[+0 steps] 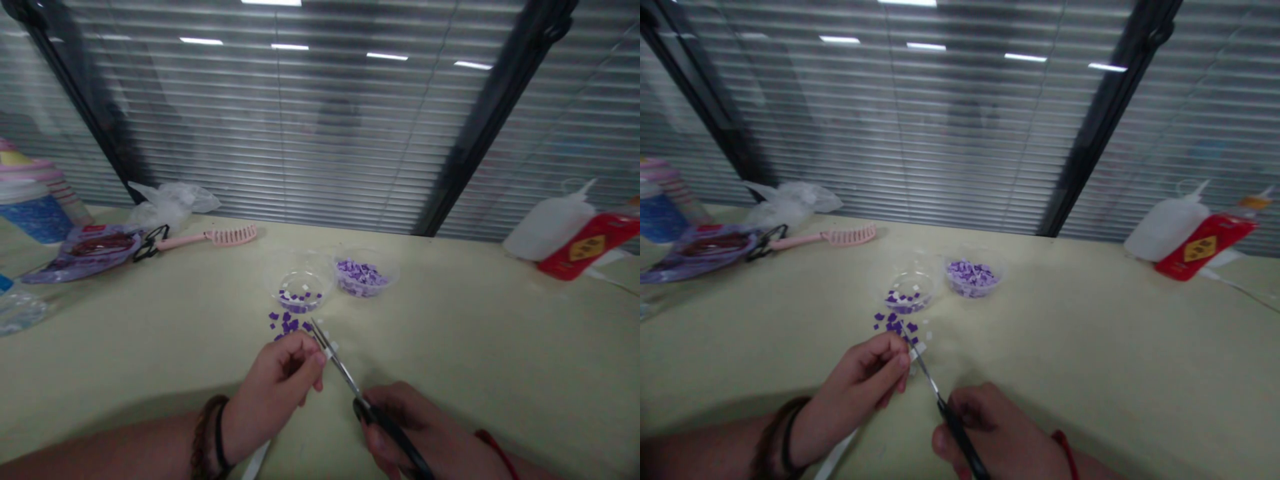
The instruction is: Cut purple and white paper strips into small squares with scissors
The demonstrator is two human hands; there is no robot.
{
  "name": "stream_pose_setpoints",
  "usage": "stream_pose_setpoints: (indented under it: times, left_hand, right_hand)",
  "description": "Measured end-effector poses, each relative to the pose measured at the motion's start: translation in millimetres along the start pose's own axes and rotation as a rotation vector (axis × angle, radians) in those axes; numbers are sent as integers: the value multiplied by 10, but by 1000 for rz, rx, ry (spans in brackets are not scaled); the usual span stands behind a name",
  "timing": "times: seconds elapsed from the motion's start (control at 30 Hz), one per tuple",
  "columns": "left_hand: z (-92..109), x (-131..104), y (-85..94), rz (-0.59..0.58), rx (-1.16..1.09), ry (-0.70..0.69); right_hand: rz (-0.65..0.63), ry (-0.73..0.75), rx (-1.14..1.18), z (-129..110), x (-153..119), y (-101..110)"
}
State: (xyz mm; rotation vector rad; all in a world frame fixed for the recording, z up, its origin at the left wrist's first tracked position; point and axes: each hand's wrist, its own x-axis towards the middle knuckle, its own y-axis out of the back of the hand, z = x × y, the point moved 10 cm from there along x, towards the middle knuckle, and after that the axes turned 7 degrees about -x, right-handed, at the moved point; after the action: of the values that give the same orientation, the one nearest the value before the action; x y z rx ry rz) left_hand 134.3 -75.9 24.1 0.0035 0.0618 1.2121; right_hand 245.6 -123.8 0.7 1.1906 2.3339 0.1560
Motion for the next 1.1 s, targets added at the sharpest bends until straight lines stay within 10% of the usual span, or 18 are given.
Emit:
stream_pose_setpoints:
  times: [0.3,1.1]
  left_hand:
    - [-2,9,32,12,12,13]
    - [11,19,13,9,-43,5]
  right_hand:
    - [26,-26,210,218,42,-37]
    - [33,-100,-144,85,-13,10]
